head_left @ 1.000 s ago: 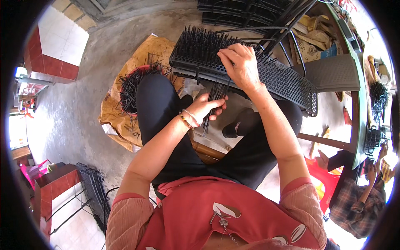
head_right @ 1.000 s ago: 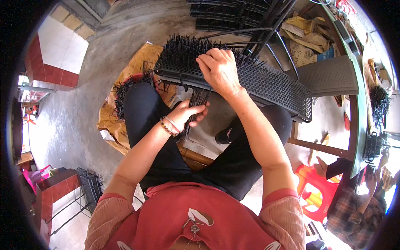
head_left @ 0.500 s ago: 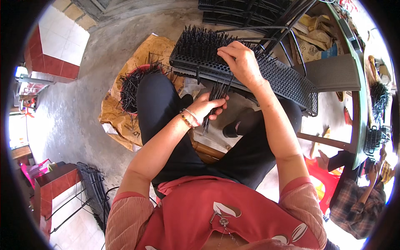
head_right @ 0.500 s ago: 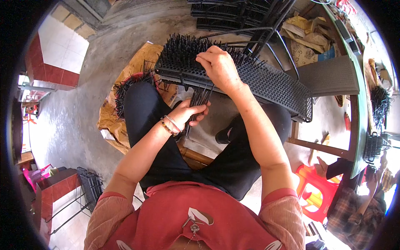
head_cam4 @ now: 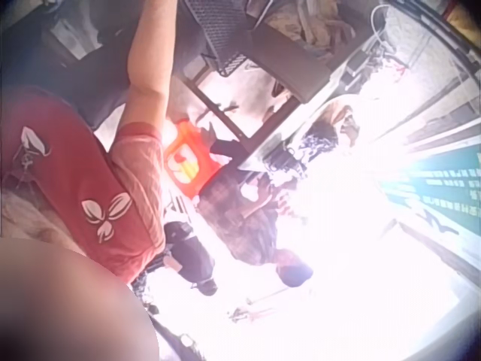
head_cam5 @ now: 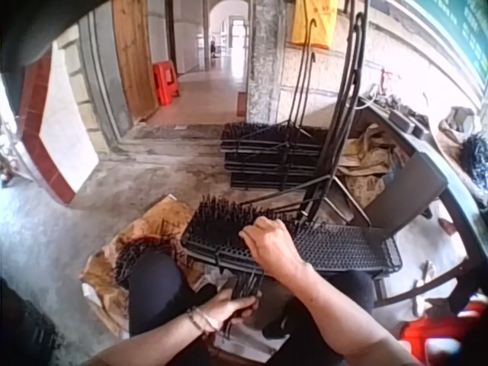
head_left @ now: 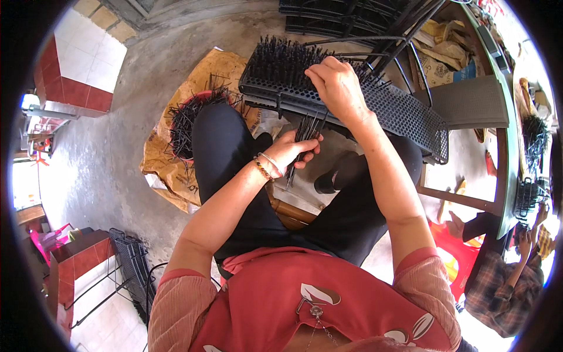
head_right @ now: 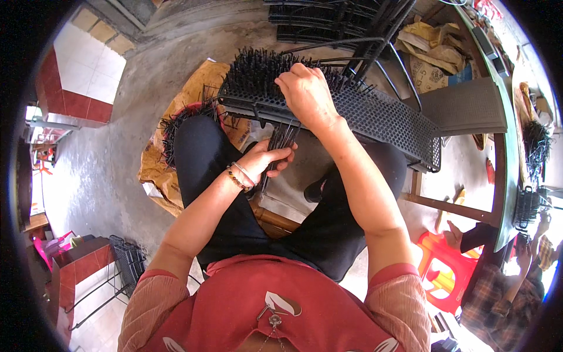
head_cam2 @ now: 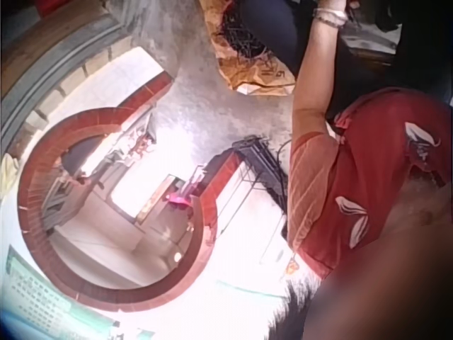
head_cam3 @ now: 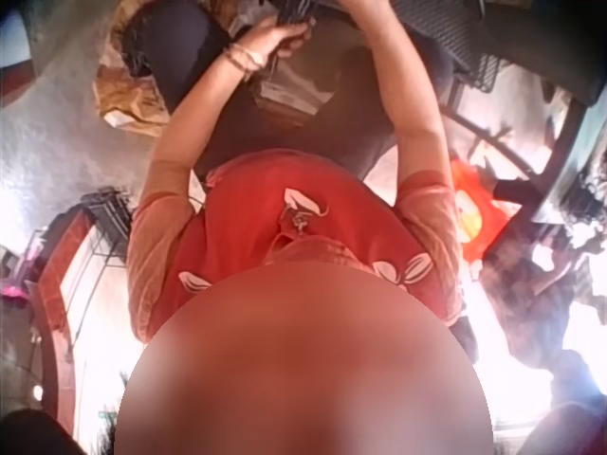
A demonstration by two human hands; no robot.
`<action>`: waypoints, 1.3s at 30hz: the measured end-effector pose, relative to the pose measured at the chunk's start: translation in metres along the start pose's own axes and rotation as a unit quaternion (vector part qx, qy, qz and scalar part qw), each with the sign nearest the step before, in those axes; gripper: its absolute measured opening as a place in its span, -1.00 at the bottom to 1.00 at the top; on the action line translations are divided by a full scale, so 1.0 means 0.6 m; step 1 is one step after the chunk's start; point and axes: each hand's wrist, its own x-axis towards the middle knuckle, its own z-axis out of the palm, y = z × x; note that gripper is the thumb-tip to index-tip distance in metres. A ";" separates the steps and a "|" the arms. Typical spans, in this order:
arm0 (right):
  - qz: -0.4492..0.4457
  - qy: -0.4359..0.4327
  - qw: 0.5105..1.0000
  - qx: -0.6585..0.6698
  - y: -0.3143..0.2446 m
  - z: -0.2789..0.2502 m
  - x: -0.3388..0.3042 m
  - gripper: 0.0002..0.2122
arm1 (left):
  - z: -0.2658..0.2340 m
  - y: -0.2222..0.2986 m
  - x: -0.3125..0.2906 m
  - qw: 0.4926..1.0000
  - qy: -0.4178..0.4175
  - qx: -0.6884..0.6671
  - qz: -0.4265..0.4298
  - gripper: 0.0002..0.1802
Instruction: Manually inserting bundles of black plastic bristles into the perforated holes of a brush head frame.
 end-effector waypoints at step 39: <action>0.308 -0.159 0.876 0.335 0.018 -0.059 -0.033 -0.75 | 0.002 0.008 -0.005 0.992 -0.029 -0.068 0.106 -0.74</action>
